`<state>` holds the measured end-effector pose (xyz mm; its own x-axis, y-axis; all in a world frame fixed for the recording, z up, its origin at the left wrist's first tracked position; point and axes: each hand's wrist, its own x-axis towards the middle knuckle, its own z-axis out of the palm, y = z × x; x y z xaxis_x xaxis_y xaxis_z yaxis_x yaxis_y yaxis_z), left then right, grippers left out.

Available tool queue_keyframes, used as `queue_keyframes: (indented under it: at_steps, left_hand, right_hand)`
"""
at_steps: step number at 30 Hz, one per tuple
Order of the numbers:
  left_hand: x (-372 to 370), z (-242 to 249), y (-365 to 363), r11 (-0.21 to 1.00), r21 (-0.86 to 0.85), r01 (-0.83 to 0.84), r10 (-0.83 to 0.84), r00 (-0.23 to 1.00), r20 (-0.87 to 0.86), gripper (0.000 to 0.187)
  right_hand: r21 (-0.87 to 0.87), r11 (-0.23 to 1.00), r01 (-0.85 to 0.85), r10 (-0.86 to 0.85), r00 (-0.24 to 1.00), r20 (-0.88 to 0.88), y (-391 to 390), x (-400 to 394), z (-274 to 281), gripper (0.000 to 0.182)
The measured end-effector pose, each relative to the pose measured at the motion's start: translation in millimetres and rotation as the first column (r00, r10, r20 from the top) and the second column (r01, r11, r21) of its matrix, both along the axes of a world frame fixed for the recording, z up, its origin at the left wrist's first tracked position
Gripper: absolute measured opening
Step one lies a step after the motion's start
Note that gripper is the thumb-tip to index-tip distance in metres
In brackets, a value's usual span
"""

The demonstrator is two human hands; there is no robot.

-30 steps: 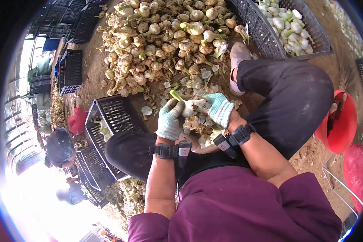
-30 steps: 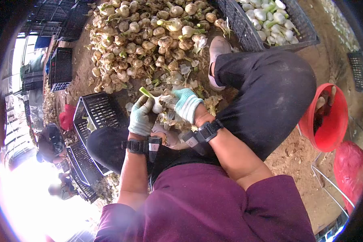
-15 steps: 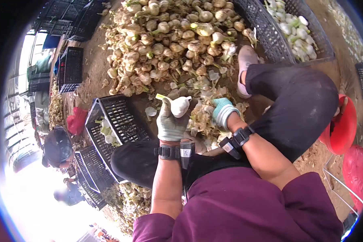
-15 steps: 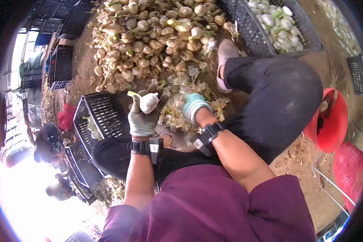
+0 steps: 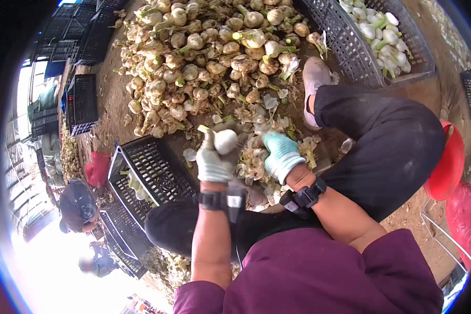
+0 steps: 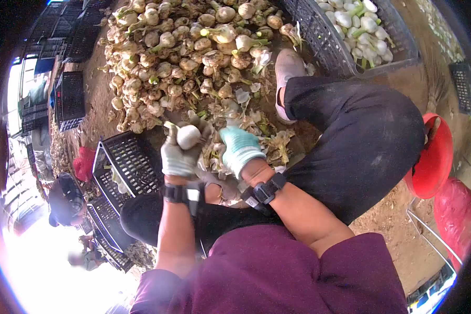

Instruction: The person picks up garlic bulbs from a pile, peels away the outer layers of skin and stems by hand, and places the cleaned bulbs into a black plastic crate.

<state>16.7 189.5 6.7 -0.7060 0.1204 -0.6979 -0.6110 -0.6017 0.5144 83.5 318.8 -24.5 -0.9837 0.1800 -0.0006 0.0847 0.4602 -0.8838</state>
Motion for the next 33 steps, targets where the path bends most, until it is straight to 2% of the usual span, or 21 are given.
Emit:
queue_keyframes:
  at_steps: [1,2,5,7,8,9,11,12,13,15,16,17,19,21,22,23,25,26,27,29,33]
  left_hand:
    - [-14,-3,-4,0.999,0.041,-0.021,0.021,1.0,0.003,0.037]
    - [-26,9,5,0.991,-0.114,0.075,-0.088,0.989,-0.118,0.042]
    - [-45,60,49,0.94,0.107,0.325,-0.263,0.887,-0.38,0.039]
    - [-66,52,61,0.89,-0.087,0.447,-0.427,0.752,-0.502,0.034]
    - [-75,39,66,0.855,-0.315,0.412,-0.514,0.75,-0.416,0.03]
    - [-86,13,66,0.741,-0.511,0.435,-0.622,0.731,-0.281,0.029]
    - [-102,-67,49,0.315,-0.861,0.399,-0.886,0.449,-0.116,0.033]
    - [-103,-97,43,0.089,-0.964,0.252,-0.969,0.245,-0.026,0.038]
    - [-104,-116,43,-0.109,-0.993,0.043,-0.992,0.058,0.112,0.044]
    - [-104,-123,60,-0.61,-0.791,0.035,-0.791,-0.089,0.606,0.05]
    - [-102,-135,61,-0.656,-0.751,0.074,-0.754,-0.11,0.648,0.049]
    - [-100,-143,59,-0.634,-0.773,-0.014,-0.769,-0.097,0.632,0.047]
    - [-97,-142,58,-0.561,-0.793,0.237,-0.813,0.027,0.582,0.047]
    - [-82,-164,29,-0.423,-0.876,0.233,-0.87,0.164,0.464,0.046]
    - [-73,-151,23,-0.3,-0.934,0.193,-0.904,0.254,0.343,0.043]
    - [-65,-126,21,-0.123,-0.93,0.346,-0.908,0.338,0.246,0.042]
    - [-45,-85,16,0.044,-0.909,0.415,-0.872,0.461,0.168,0.049]
    - [-34,-68,11,0.107,-0.9,0.422,-0.87,0.479,0.121,0.049]
    - [-22,-49,9,0.173,-0.888,0.425,-0.864,0.498,0.071,0.048]
    - [-1,-10,12,0.102,-0.907,0.409,-0.879,0.463,0.11,0.052]
    - [36,-1,0,0.096,-0.976,0.195,-0.886,0.464,0.006,0.049]
  right_hand:
    - [-0.019,0.997,-0.069,0.072,0.974,0.217,0,-3,1,0.021]
    - [-0.054,0.99,-0.134,0.144,0.896,0.42,1,-5,1,0.022]
    - [-0.193,0.981,0.004,0.065,0.935,0.35,0,-6,-7,0.02]
    - [-0.088,0.996,0.006,0.021,0.956,0.291,1,-6,-12,0.018]
    - [-0.176,0.978,0.114,-0.046,0.937,0.347,4,-8,-10,0.017]
    - [-0.251,0.941,0.228,-0.111,0.907,0.406,7,-10,-10,0.016]
    - [-0.585,0.611,0.534,-0.25,0.831,0.498,9,-7,-21,0.018]
    - [-0.574,0.573,0.586,-0.295,0.8,0.522,14,-7,-20,0.017]
    - [-0.563,0.532,0.633,-0.335,0.768,0.546,18,-7,-18,0.016]
    - [-0.604,0.445,0.661,-0.289,0.745,0.601,28,-13,3,0.019]
    - [-0.561,0.488,0.669,-0.325,0.736,0.595,30,-15,10,0.021]
    - [-0.516,0.531,0.672,-0.356,0.73,0.584,32,-16,13,0.023]
    - [-0.552,0.48,0.682,-0.305,0.72,0.623,35,-14,-3,0.025]
    - [-0.376,0.679,0.63,-0.292,0.702,0.649,33,-16,-13,0.026]
    - [-0.394,0.675,0.623,-0.269,0.706,0.655,29,-20,-19,0.027]
    - [-0.59,0.402,0.7,-0.289,0.708,0.644,16,-10,-54,0.027]
    - [-0.478,0.666,0.573,-0.344,0.804,0.485,6,-15,-46,0.018]
    - [-0.329,0.849,0.414,-0.179,0.81,0.558,10,-19,-43,0.02]
    - [-0.383,0.852,0.357,-0.102,0.831,0.547,11,-19,-34,0.022]
    - [-0.712,0.622,0.326,0.061,0.886,0.459,1,-15,-35,0.021]
    - [-0.607,0.785,0.124,0.149,0.914,0.378,2,-6,-12,0.02]
